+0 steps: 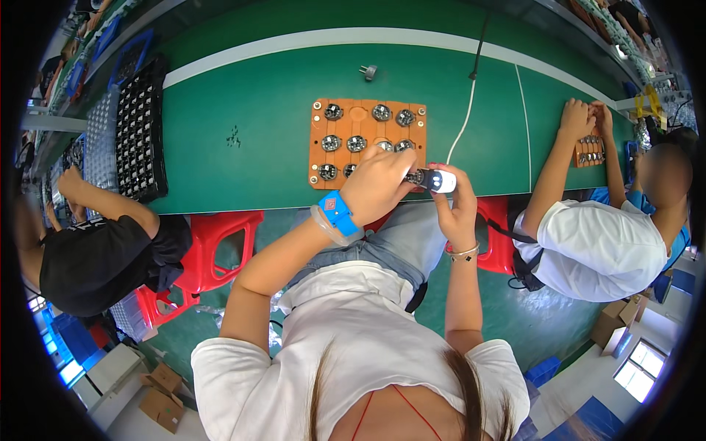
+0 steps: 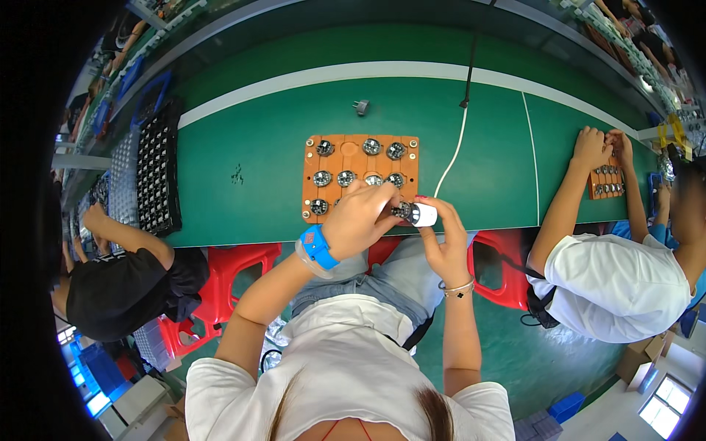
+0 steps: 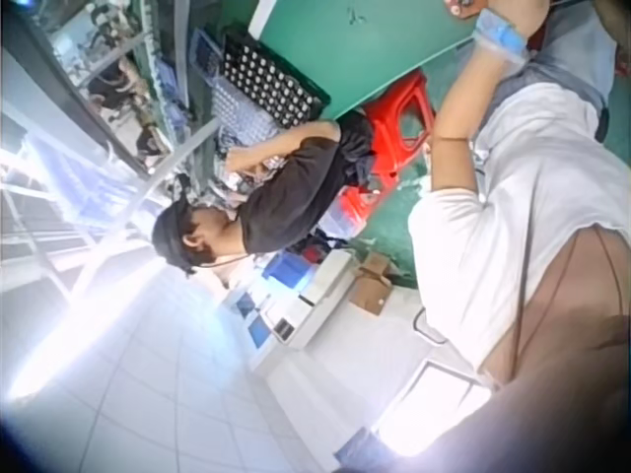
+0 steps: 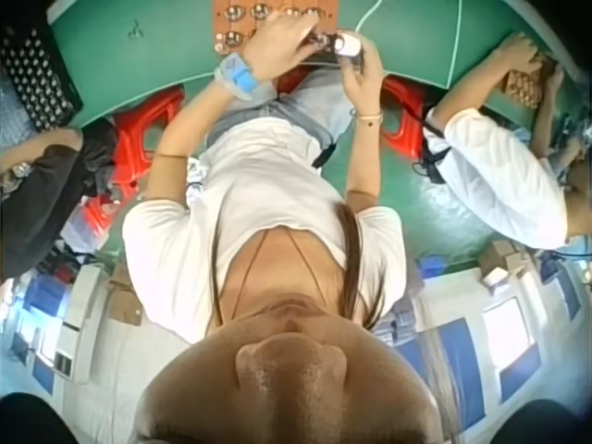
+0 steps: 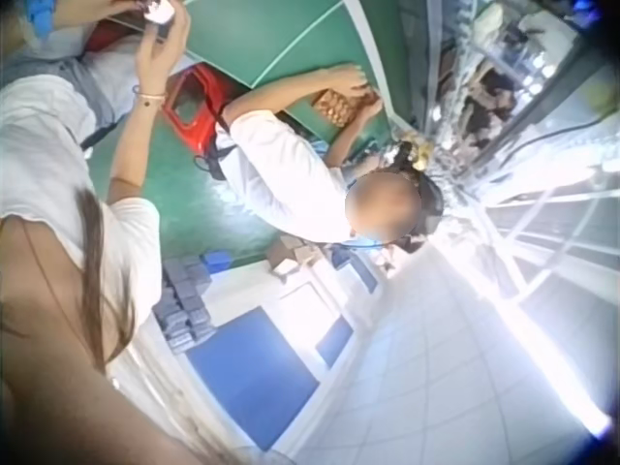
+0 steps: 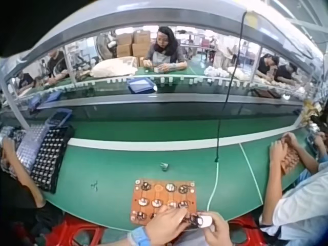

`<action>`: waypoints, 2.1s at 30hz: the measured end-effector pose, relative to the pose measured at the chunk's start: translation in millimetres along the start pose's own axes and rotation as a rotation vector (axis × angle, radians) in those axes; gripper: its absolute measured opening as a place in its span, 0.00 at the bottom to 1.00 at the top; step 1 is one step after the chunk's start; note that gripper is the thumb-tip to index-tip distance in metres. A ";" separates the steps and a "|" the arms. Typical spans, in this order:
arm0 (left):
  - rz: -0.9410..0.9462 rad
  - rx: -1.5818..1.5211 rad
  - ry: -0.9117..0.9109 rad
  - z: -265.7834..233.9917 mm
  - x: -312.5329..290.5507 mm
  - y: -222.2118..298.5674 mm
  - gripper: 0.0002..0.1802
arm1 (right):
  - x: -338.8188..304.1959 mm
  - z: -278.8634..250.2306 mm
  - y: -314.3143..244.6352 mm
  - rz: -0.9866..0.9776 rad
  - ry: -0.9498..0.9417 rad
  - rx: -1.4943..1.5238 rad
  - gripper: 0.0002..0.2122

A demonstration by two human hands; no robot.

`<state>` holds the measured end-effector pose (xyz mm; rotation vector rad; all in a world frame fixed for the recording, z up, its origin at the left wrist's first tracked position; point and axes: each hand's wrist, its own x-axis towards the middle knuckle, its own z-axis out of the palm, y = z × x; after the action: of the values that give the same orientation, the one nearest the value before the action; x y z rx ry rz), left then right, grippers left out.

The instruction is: The worker is testing small metal electronic components by picking them from a tray, placing them into a test fixture, and using a handheld probe.

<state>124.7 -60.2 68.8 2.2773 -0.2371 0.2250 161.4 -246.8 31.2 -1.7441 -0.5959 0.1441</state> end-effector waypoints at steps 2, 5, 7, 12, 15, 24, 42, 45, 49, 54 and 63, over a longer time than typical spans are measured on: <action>-0.032 0.008 -0.031 0.6 2.4 -5.3 0.17 | -0.2 2.5 6.8 0.019 0.075 0.138 0.17; 0.043 0.247 -0.061 -0.7 8.2 -10.1 0.17 | 5.0 -4.4 8.0 0.003 0.276 0.305 0.18; 0.061 0.259 -0.058 -12.0 10.6 -4.9 0.17 | 14.2 -4.9 6.9 -0.020 0.311 0.292 0.18; 0.085 0.249 -0.049 -27.0 30.3 -14.3 0.14 | 17.2 25.0 36.1 0.037 0.470 0.315 0.19; 0.053 0.250 0.194 -31.2 66.2 -46.3 0.13 | 24.5 36.4 37.8 0.044 0.578 0.317 0.19; -0.077 0.309 -0.027 -52.9 101.1 -110.3 0.13 | 30.5 45.5 46.5 0.071 0.666 0.355 0.19; -0.146 0.418 0.005 -26.0 -46.6 -41.4 0.56 | 20.0 57.0 44.4 0.026 0.565 0.103 0.19; -0.160 0.393 0.132 -19.8 -46.4 -46.6 0.58 | 19.1 56.1 49.7 -0.046 0.552 0.039 0.19; -0.166 0.301 0.184 -23.1 -37.0 -56.9 0.55 | 22.9 58.3 46.0 -0.102 0.676 0.110 0.18; -0.211 0.272 0.291 -26.8 7.2 -85.9 0.55 | 21.5 61.5 53.1 -0.143 0.675 0.130 0.18; -0.163 0.414 0.394 -43.5 135.8 -154.7 0.56 | 15.7 54.0 56.1 -0.144 0.599 -0.081 0.19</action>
<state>289.9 59.9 17.9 2.5771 0.2204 0.6788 170.6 -200.2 -32.5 -1.7010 -0.2831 -0.4953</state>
